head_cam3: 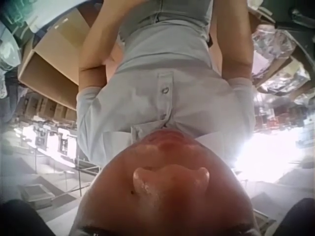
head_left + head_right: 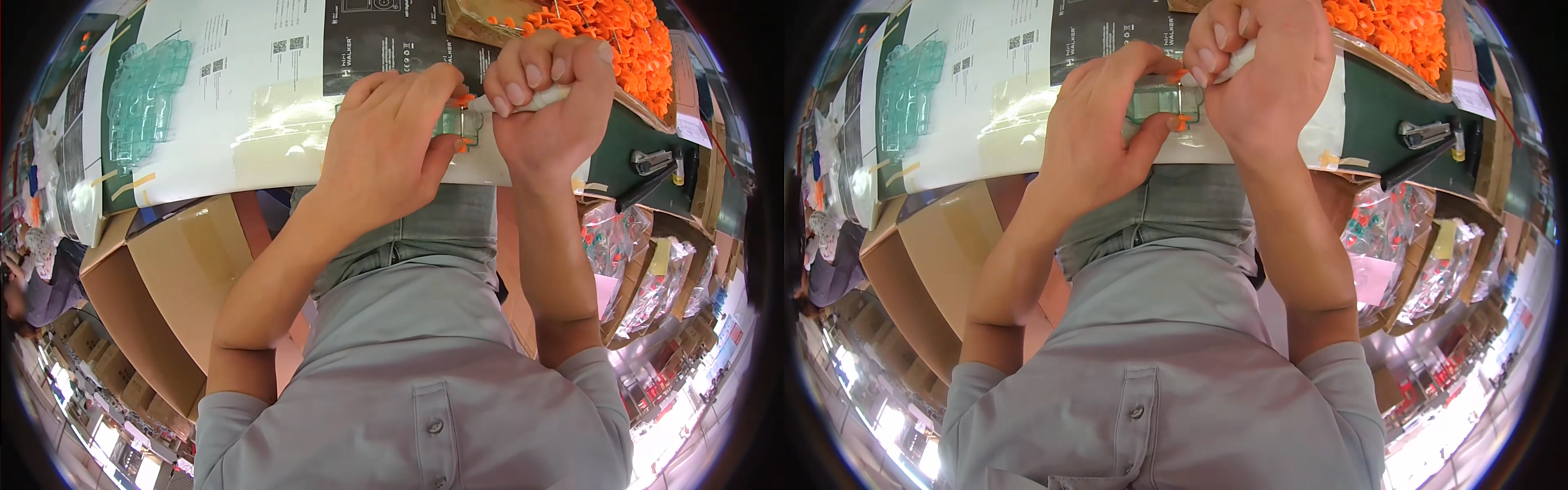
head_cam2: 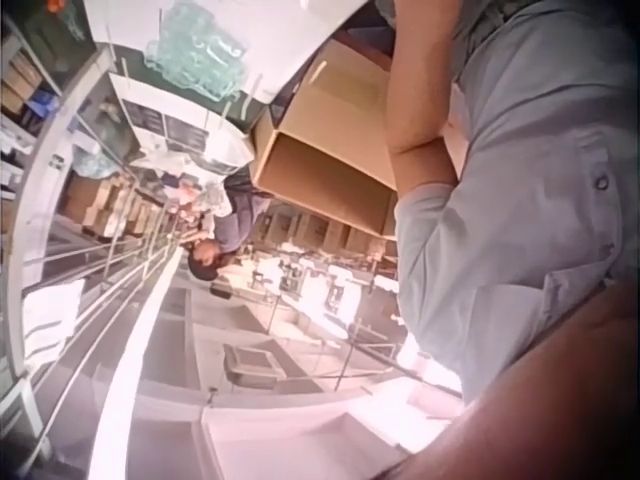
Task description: Manually assembling small orange components into clear plastic casings on an assembly line.
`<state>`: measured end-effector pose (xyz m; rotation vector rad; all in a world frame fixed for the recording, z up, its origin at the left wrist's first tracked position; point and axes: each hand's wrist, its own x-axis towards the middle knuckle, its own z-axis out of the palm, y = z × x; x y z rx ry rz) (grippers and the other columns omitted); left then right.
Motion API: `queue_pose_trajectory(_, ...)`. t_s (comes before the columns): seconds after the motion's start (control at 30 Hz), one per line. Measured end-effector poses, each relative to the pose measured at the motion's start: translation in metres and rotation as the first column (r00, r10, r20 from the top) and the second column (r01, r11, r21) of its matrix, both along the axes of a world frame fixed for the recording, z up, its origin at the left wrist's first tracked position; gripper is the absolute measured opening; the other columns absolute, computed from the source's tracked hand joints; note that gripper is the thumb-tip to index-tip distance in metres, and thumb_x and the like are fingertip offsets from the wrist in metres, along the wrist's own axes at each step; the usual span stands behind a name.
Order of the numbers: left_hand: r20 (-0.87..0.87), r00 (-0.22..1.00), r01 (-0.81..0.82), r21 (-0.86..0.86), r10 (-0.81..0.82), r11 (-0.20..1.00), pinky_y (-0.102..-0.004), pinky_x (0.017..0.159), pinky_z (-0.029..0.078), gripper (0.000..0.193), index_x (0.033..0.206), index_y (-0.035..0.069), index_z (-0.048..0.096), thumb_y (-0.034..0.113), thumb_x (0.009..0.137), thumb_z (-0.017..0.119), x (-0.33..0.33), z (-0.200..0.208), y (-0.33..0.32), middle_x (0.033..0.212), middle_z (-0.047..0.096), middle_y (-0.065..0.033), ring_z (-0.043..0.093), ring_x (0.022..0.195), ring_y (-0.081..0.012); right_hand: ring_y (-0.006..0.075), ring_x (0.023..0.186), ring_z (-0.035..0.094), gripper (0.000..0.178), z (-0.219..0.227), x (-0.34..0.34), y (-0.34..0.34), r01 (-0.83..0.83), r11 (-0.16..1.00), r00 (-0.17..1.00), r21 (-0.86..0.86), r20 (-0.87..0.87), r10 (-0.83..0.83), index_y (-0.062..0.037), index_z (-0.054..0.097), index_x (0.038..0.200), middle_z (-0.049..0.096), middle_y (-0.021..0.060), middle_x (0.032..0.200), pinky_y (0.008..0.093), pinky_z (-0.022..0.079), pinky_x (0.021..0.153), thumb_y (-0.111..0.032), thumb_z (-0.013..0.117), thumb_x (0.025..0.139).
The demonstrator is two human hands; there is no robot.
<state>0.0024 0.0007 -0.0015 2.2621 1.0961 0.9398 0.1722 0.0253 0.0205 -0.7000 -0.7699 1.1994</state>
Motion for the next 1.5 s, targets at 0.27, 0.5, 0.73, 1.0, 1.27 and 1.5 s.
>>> queue_pose_trajectory(0.27, 0.023, 1.000, -0.022, 0.015, 0.022, 1.000, -0.0430, 0.094, 0.046, 0.056, 0.126, 0.004, 0.052, 0.002, 0.074, 0.074, 0.003, -0.001, 0.002, 0.109, 0.072, -0.0091, 0.065, 0.103, -0.0344, 0.0157, 0.052, 0.039, 0.034, 0.010, -0.014, 0.006, 0.034, 0.996, 0.978, -0.088, 0.209, -0.015, -0.0115, 0.038, 0.076, 0.042, 0.0038, 0.065, 0.0321, 0.034, 0.045, -0.029, 0.042, 0.105)
queue_pose_trajectory(0.5, 0.051, 0.998, -0.042, 0.018, 0.041, 0.999, -0.0433, 0.094, 0.047, 0.059, 0.127, 0.002, 0.050, 0.003, 0.074, 0.076, 0.002, -0.005, 0.000, 0.108, 0.072, -0.0092, 0.065, 0.102, -0.0345, 0.0125, 0.049, 0.043, 0.032, 0.016, -0.034, 0.012, 0.080, 0.981, 0.959, -0.176, 0.283, -0.027, -0.0083, 0.048, 0.079, 0.046, 0.0029, 0.060, 0.0291, 0.036, 0.044, -0.028, 0.053, 0.104)
queue_pose_trajectory(0.73, 0.026, 0.998, -0.063, 0.133, 0.060, 0.989, -0.0428, 0.093, 0.047, 0.054, 0.124, 0.004, 0.053, 0.003, 0.076, 0.076, 0.003, -0.014, -0.008, 0.114, 0.069, -0.0056, 0.066, 0.102, -0.0296, 0.0152, 0.046, 0.034, 0.039, 0.014, -0.009, -0.008, 0.180, 0.974, 0.983, -0.138, 0.070, -0.171, -0.0138, 0.037, 0.075, 0.037, 0.0014, 0.061, 0.0314, 0.031, 0.041, -0.037, 0.040, 0.106)
queue_pose_trajectory(1.0, -0.005, 0.996, -0.085, 0.163, 0.087, 0.983, -0.0410, 0.094, 0.048, 0.055, 0.125, 0.006, 0.055, 0.004, 0.074, 0.078, 0.002, -0.016, -0.009, 0.116, 0.067, -0.0037, 0.067, 0.104, -0.0253, 0.0172, 0.047, 0.039, 0.049, -0.005, -0.008, -0.027, 0.009, 0.997, 1.000, 0.074, 0.013, -0.010, -0.0113, 0.036, 0.078, 0.039, 0.0063, 0.062, 0.0329, 0.036, 0.041, -0.050, 0.039, 0.107)
queue_pose_trajectory(1.27, 0.035, 0.995, -0.097, 0.158, 0.093, 0.983, -0.0397, 0.094, 0.048, 0.057, 0.125, 0.005, 0.056, 0.004, 0.072, 0.079, 0.005, -0.018, -0.011, 0.115, 0.068, -0.0052, 0.067, 0.104, -0.0249, 0.0166, 0.048, 0.040, 0.054, -0.007, -0.005, -0.034, -0.071, 0.969, 0.975, 0.239, 0.220, 0.017, -0.0085, 0.037, 0.078, 0.040, 0.0065, 0.063, 0.0311, 0.039, 0.043, -0.054, 0.042, 0.107)
queue_pose_trajectory(1.5, 0.051, 0.994, -0.104, 0.201, 0.096, 0.974, -0.0401, 0.093, 0.048, 0.061, 0.127, 0.003, 0.055, 0.003, 0.071, 0.079, 0.005, -0.022, -0.008, 0.115, 0.068, -0.0074, 0.068, 0.104, -0.0263, 0.0164, 0.050, 0.041, 0.058, -0.008, -0.007, -0.032, -0.133, 0.947, 0.944, 0.292, 0.328, 0.032, -0.0067, 0.037, 0.077, 0.044, 0.0068, 0.065, 0.0302, 0.038, 0.043, -0.057, 0.041, 0.106)
